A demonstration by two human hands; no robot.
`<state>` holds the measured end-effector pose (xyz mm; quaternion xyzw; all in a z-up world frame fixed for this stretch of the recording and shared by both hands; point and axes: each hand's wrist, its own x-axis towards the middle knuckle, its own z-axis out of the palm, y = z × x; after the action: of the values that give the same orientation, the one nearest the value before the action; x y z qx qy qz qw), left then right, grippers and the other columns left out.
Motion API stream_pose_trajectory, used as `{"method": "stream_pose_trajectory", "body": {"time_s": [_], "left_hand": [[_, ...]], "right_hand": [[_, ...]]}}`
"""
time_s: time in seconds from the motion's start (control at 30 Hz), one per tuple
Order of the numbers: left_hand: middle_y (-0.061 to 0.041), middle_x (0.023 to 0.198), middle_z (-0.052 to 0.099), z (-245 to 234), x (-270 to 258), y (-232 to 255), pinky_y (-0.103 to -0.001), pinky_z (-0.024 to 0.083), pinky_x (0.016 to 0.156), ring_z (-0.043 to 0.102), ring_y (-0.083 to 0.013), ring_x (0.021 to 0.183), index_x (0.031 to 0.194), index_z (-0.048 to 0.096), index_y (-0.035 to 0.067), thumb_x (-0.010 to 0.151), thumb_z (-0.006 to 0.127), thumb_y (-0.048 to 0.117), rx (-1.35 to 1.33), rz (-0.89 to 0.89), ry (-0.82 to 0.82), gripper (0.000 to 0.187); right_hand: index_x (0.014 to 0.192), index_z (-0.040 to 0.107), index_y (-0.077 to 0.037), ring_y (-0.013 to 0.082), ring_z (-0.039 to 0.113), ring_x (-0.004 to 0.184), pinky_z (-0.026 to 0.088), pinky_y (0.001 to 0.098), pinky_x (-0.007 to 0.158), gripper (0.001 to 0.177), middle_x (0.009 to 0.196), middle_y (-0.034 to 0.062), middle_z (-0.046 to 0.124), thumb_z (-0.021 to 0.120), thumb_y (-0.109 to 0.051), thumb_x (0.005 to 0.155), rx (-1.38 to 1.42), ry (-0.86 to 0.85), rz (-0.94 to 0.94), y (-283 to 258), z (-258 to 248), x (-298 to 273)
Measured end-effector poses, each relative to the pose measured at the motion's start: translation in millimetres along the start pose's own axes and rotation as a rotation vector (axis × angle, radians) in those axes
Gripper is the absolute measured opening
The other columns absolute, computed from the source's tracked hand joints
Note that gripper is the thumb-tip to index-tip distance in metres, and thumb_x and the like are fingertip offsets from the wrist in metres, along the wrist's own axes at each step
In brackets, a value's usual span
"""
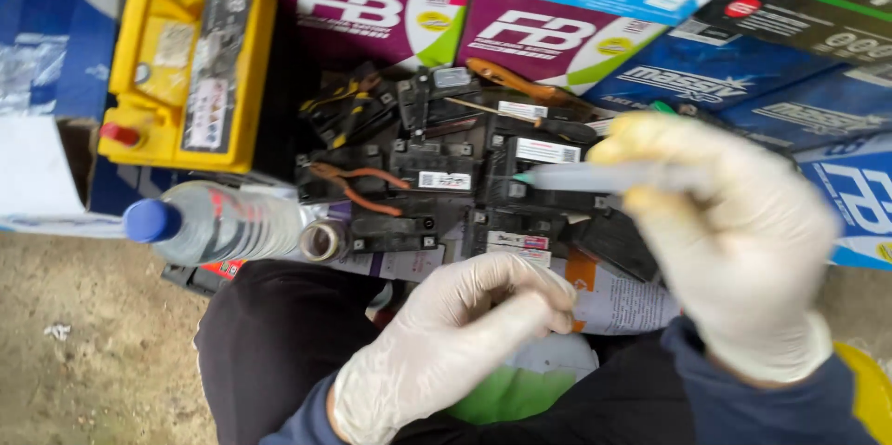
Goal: Using a syringe to draw liquid from a bottle and refill battery components
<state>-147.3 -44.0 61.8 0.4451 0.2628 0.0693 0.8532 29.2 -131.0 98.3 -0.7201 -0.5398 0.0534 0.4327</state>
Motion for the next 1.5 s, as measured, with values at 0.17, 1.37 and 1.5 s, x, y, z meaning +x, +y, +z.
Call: {"method": "stream_pose_trajectory", "body": {"time_s": [0.17, 1.37, 1.5], "left_hand": [[-0.006, 0.115, 0.076, 10.9, 43.1, 38.5, -0.030, 0.058, 0.104, 0.073, -0.0175, 0.110, 0.112, 0.068, 0.007, 0.095, 0.066, 0.013, 0.684, 0.683, 0.114, 0.018], [-0.006, 0.136, 0.071, -6.0, 161.2, -9.2, -0.028, 0.055, 0.112, 0.067, -0.0108, 0.125, 0.140, 0.060, 0.009, 0.104, 0.067, 0.022, 0.722, 0.738, -0.138, 0.039], [-0.006, 0.131, 0.073, -6.1, 156.3, -4.4, -0.028, 0.056, 0.108, 0.069, -0.0108, 0.121, 0.138, 0.061, 0.009, 0.104, 0.065, 0.025, 0.740, 0.718, -0.133, 0.038]], "right_hand": [[0.134, 0.058, 0.023, 0.0315, 0.070, 0.109, 0.058, 0.0352, 0.099, 0.025, 0.121, 0.0307, 0.067, 0.059, 0.017, 0.110, 0.105, 0.030, 0.088, 29.8, -36.2, 17.8], [0.128, 0.071, 0.006, 0.0164, 0.071, 0.102, 0.056, 0.0251, 0.086, 0.026, 0.116, 0.0137, 0.076, 0.073, -0.002, 0.103, -0.057, -0.085, 0.024, 81.3, -23.0, 35.0], [0.115, 0.074, 0.000, 0.0210, 0.073, 0.109, 0.055, 0.0289, 0.083, 0.013, 0.126, 0.0135, 0.075, 0.072, -0.003, 0.103, -0.126, -0.104, -0.054, 83.0, -21.0, 34.4]]}}
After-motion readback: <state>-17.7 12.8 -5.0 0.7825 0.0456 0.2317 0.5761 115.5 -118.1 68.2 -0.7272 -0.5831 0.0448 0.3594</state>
